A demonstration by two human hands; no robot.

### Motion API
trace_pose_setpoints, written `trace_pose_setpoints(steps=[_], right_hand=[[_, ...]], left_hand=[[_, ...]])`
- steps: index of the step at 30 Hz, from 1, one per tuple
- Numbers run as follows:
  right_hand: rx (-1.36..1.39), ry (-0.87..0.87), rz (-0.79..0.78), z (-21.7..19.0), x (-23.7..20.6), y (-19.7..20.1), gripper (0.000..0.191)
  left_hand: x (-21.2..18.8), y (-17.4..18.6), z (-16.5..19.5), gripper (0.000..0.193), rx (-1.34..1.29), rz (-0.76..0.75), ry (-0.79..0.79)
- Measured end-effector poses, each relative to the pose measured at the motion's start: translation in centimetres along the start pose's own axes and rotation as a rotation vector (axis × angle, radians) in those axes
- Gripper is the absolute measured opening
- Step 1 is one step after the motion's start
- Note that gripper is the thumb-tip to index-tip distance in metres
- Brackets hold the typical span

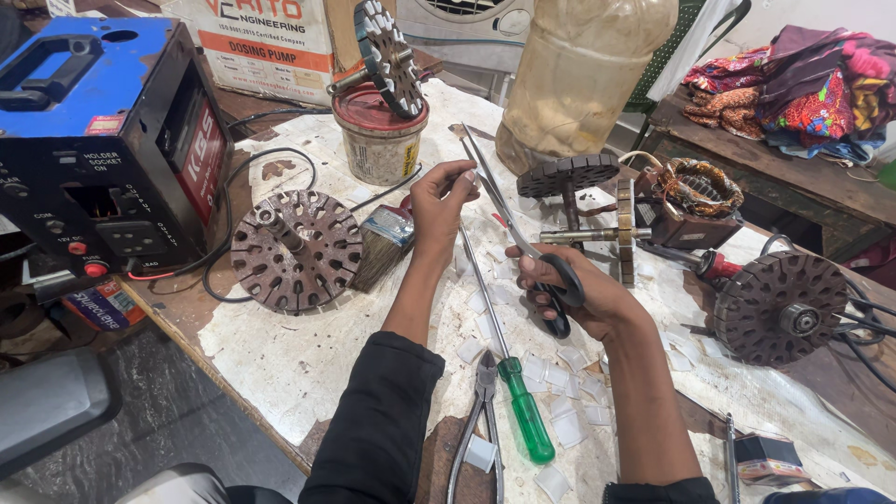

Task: The person uses shears to cut small white plastic sheets into smaller pieces on a cluttered workbench. The person repeatedly picks up sheets, positions them, and cuts them while discarding the cut pieces onto the table.

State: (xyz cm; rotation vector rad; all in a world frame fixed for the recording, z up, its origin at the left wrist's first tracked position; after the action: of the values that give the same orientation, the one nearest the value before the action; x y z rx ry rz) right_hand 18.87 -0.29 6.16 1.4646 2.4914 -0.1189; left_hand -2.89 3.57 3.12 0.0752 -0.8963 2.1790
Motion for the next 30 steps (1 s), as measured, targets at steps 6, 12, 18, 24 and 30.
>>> trace_pose_setpoints(steps=[6, 12, 18, 24, 30], right_hand=[[0.007, 0.015, -0.006, 0.01, 0.06, -0.19, 0.063], [0.004, 0.005, 0.019, -0.15, -0.11, -0.17, 0.064], [0.005, 0.016, 0.005, -0.31, -0.12, -0.55, 0.064], [-0.002, 0.029, 0.008, -0.17, 0.02, -0.53, 0.065], [0.045, 0.018, 0.014, 0.14, 0.26, -0.37, 0.07]], left_hand=[[-0.1, 0.04, 0.51, 0.02, 0.082, 0.025, -0.021], [-0.24, -0.1, 0.59, 0.021, 0.055, 0.008, -0.008], [-0.25, -0.26, 0.58, 0.021, 0.06, -0.024, -0.019], [-0.16, -0.03, 0.18, 0.021, -0.011, -0.022, -0.011], [-0.09, -0.16, -0.03, 0.02, -0.054, -0.02, 0.033]])
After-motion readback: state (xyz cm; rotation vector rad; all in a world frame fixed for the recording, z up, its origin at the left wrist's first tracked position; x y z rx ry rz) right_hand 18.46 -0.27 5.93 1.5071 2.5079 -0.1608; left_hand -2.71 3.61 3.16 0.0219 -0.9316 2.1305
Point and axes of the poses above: each hand's wrist, its own x-axis towards the middle knuckle, its own y-axis out of the back of the hand, z = x × y, the point moved 5 cm from there along x, towards the middle knuckle, and after that the axes turned 14 degrees about z, right-handed, at the moved point
